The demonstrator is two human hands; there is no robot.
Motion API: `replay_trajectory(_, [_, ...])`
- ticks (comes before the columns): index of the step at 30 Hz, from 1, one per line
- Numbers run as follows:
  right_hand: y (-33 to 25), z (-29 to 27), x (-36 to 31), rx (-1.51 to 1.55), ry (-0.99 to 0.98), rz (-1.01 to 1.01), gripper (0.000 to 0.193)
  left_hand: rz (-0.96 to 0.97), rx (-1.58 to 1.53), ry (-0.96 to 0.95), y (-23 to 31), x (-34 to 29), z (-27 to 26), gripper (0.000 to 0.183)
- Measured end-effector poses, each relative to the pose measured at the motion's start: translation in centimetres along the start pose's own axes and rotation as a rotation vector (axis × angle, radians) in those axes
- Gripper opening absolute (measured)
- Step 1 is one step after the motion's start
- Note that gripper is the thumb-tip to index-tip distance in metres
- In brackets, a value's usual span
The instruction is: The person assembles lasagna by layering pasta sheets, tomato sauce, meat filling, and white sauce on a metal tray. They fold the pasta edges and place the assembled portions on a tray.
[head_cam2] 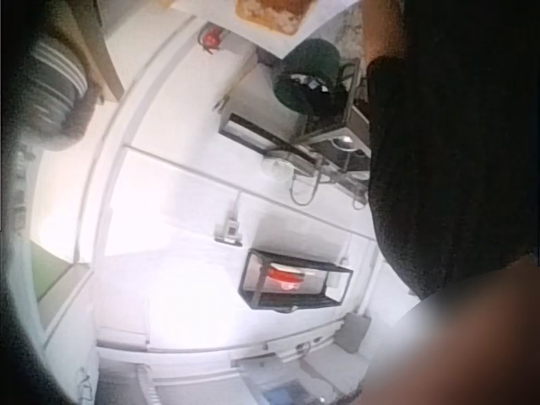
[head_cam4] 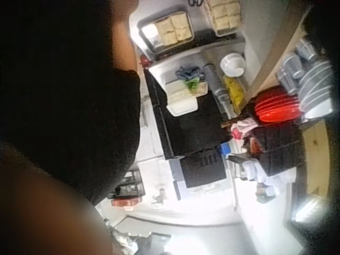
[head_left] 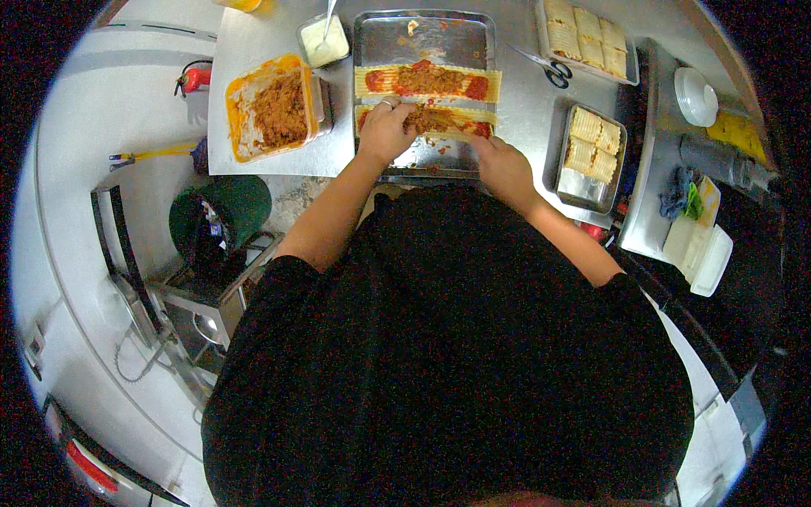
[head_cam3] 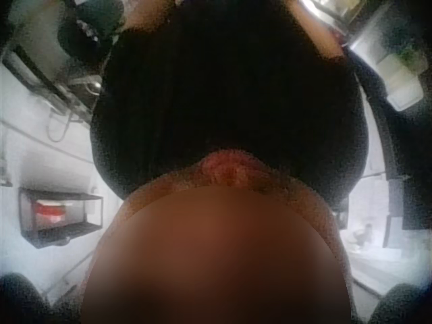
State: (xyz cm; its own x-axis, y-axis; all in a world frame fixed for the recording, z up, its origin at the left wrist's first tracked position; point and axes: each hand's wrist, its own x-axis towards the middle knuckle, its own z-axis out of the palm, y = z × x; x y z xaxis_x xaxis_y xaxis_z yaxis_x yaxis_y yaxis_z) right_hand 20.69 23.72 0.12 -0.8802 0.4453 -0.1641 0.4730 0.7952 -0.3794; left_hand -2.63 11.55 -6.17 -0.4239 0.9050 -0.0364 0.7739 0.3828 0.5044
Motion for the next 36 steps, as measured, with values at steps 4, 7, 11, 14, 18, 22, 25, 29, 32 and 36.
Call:
replay_trajectory(4, [-0.5,0.7,1.0,-0.011,-0.036,-0.009,0.036,0.041,0.011,-0.057,0.4,0.2,-0.4,0.047])
replay_trajectory(7, [-0.4,1.0,1.4,-0.046,-0.019,-0.021,0.034,0.019,0.031,-0.06,0.2,0.3,-0.3,0.051])
replay_trajectory(11, [-0.3,0.6,0.8,-0.037,0.014,0.002,0.028,0.042,0.016,-0.086,-0.7,0.4,-0.1,0.052])
replay_trajectory(14, [-0.6,0.5,0.8,-0.024,-0.028,0.026,0.029,0.123,0.004,-0.088,-1.2,0.8,0.1,0.05])
replay_trajectory(18, [-1.0,0.6,1.5,-0.027,-0.104,0.027,0.027,0.106,0.036,-0.132,-1.5,1.6,0.2,0.045])
replay_trajectory(22, [-0.6,0.0,1.0,0.025,0.026,0.006,0.031,0.114,0.048,-0.107,-1.9,1.6,0.2,0.041])
replay_trajectory(25, [-0.1,-0.6,0.4,0.025,0.032,0.044,0.032,0.098,0.0,-0.005,-2.4,1.1,0.3,0.032])
replay_trajectory(29, [0.1,-0.8,0.4,-0.003,-0.033,0.036,0.032,0.089,-0.014,0.04,-3.3,0.9,0.6,0.021])
replay_trajectory(32, [-0.1,-0.5,0.6,0.023,-0.032,0.049,0.032,0.118,-0.032,0.05,-3.5,0.9,0.7,0.02])
replay_trajectory(36, [-0.3,-0.5,1.1,0.018,-0.063,0.024,0.03,0.124,0.024,0.038,-2.3,0.8,-0.6,0.021])
